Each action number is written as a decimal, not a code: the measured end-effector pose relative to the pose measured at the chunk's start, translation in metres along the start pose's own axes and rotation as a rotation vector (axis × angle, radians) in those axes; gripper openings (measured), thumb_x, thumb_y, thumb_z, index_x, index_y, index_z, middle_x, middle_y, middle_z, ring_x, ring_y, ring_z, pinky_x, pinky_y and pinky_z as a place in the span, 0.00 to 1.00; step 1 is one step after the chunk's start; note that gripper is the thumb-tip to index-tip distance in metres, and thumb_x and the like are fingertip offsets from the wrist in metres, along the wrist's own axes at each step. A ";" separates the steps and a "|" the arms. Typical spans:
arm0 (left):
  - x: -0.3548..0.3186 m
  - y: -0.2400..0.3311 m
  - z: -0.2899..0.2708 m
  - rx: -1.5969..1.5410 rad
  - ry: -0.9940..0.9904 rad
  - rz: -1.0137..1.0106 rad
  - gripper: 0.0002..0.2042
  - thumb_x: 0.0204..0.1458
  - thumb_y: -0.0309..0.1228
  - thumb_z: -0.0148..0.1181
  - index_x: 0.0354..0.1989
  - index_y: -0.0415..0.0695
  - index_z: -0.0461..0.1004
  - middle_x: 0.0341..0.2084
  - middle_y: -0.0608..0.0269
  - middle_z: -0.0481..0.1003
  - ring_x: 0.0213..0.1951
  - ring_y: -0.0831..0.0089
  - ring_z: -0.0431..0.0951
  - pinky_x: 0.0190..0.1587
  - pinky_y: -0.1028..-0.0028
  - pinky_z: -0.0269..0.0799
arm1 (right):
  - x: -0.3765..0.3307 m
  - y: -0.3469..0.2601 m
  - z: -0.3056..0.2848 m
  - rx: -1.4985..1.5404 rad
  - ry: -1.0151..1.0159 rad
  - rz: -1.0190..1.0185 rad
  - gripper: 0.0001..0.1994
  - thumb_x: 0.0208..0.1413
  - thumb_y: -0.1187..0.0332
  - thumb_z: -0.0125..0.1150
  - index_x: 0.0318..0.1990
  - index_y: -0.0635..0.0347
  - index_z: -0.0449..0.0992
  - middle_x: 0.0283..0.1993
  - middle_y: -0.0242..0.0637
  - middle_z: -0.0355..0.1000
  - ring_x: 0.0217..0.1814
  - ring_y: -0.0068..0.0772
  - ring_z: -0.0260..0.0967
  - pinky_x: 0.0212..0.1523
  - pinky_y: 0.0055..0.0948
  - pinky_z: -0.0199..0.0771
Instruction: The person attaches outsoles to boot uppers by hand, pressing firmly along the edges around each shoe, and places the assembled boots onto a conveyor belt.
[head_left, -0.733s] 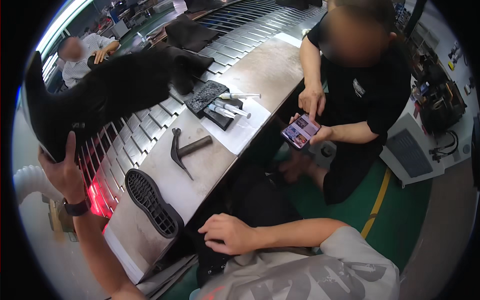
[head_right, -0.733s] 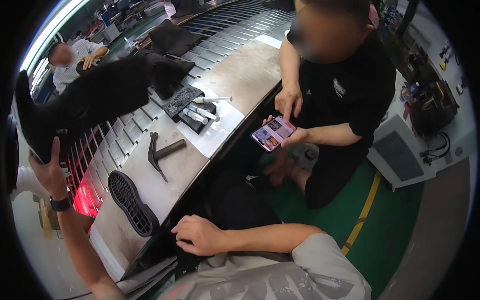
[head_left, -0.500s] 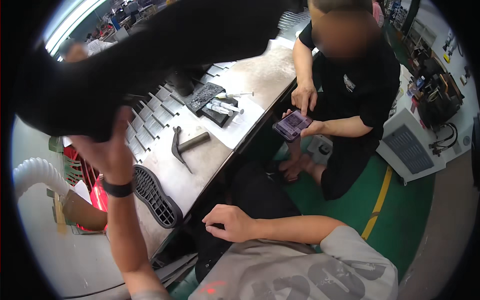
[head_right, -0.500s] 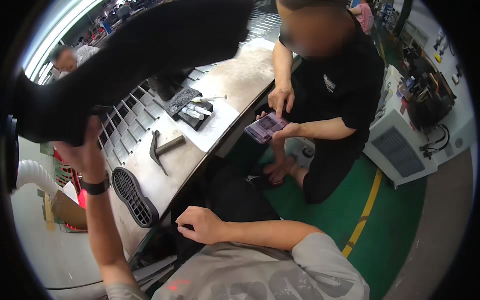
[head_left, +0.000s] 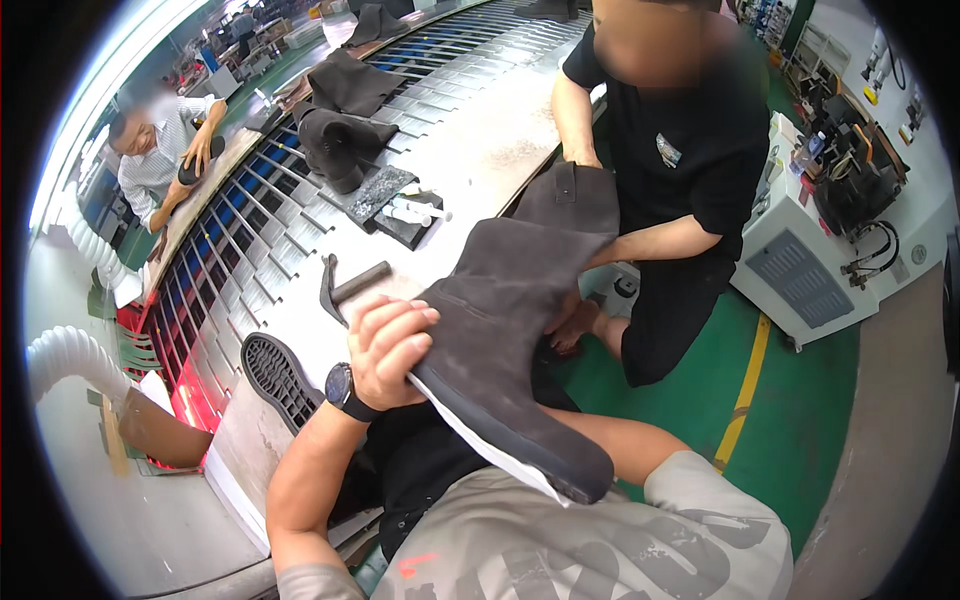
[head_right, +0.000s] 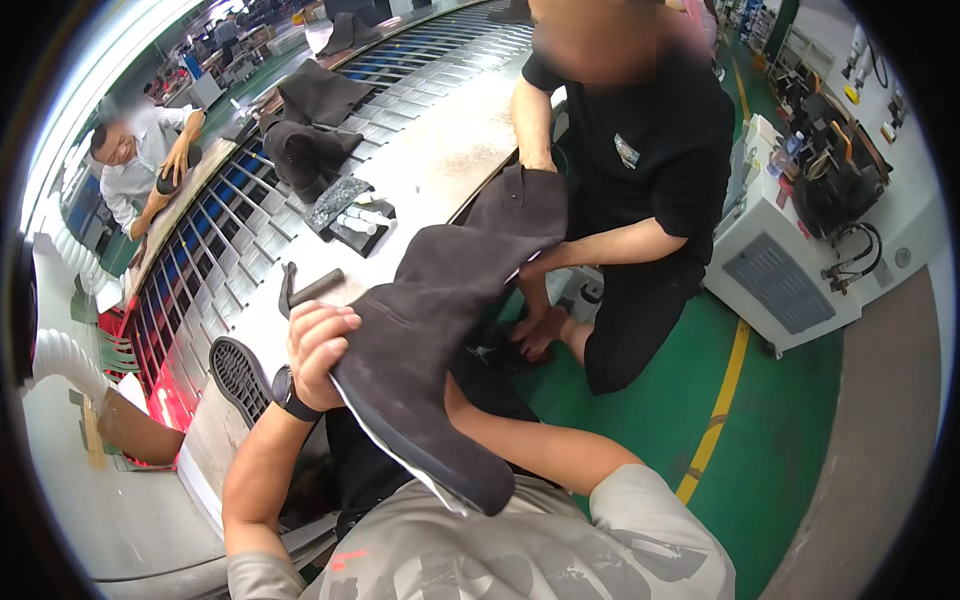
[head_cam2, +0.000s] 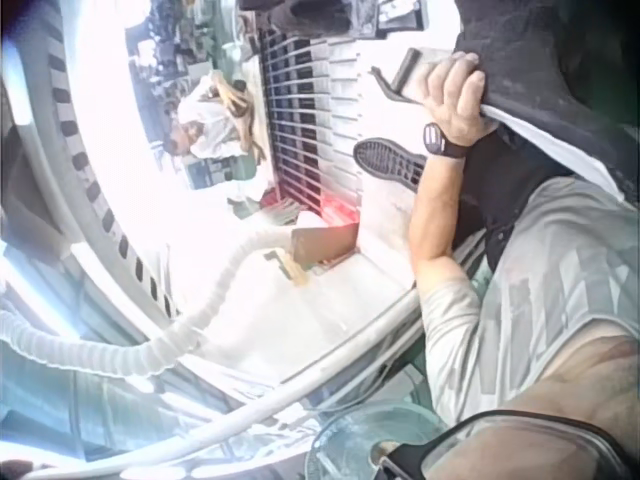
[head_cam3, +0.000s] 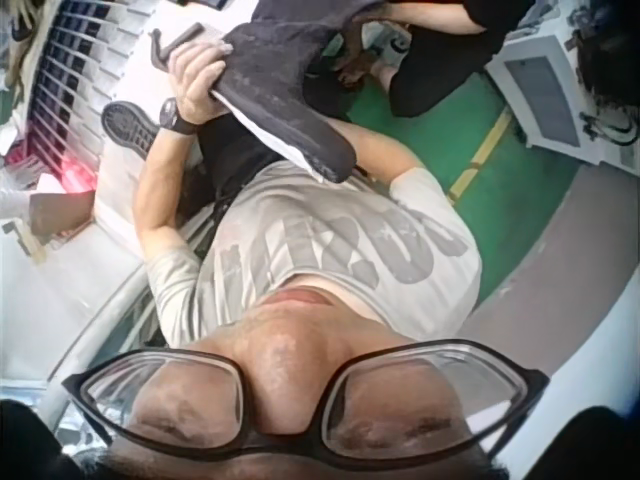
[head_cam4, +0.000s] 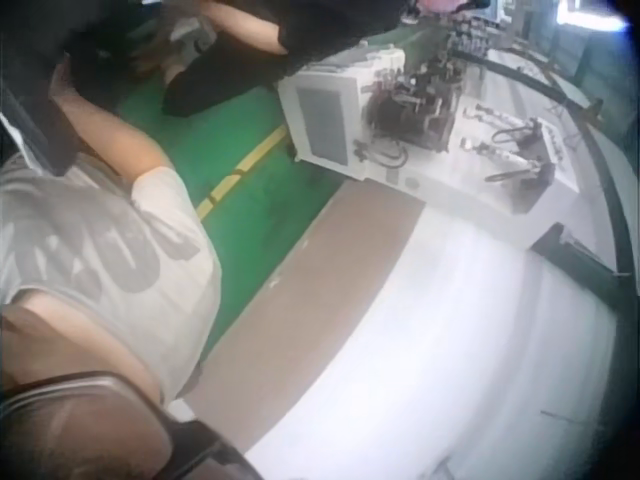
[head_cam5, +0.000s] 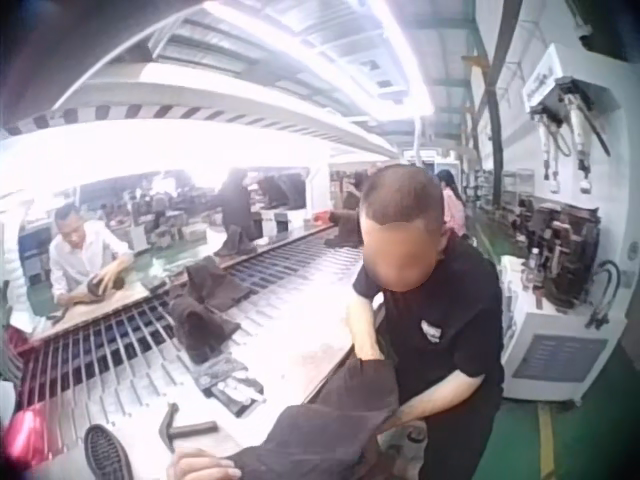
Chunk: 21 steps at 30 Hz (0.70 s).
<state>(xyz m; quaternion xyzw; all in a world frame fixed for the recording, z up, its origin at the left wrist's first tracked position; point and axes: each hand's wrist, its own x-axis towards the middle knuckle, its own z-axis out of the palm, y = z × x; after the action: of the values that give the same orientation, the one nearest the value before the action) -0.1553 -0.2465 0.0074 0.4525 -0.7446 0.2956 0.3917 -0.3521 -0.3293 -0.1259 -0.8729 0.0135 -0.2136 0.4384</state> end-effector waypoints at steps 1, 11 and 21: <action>0.001 0.007 0.005 -0.037 0.029 0.005 0.19 0.58 0.37 0.70 0.52 0.44 0.71 0.51 0.52 0.83 0.50 0.54 0.84 0.52 0.53 0.78 | 0.000 0.004 -0.003 0.001 -0.003 0.013 0.13 0.70 0.63 0.65 0.54 0.61 0.82 0.56 0.41 0.82 0.58 0.38 0.81 0.60 0.36 0.81; 0.015 0.035 0.034 -0.149 -0.145 0.152 0.13 0.67 0.37 0.58 0.53 0.44 0.74 0.49 0.53 0.84 0.46 0.56 0.85 0.47 0.58 0.78 | -0.008 0.017 -0.011 0.031 -0.016 0.078 0.16 0.71 0.64 0.64 0.60 0.63 0.77 0.60 0.43 0.79 0.61 0.38 0.79 0.63 0.36 0.79; 0.027 0.056 0.062 -0.162 -0.134 0.019 0.18 0.53 0.32 0.64 0.53 0.42 0.77 0.51 0.55 0.83 0.49 0.58 0.84 0.51 0.58 0.75 | -0.018 0.017 0.008 0.324 -0.061 0.141 0.20 0.73 0.64 0.62 0.66 0.65 0.71 0.64 0.45 0.76 0.65 0.38 0.77 0.67 0.36 0.77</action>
<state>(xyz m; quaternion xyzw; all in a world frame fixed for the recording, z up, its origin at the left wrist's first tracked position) -0.2332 -0.2848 -0.0068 0.4313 -0.7948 0.2071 0.3735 -0.3622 -0.3297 -0.1496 -0.7939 0.0268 -0.1549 0.5874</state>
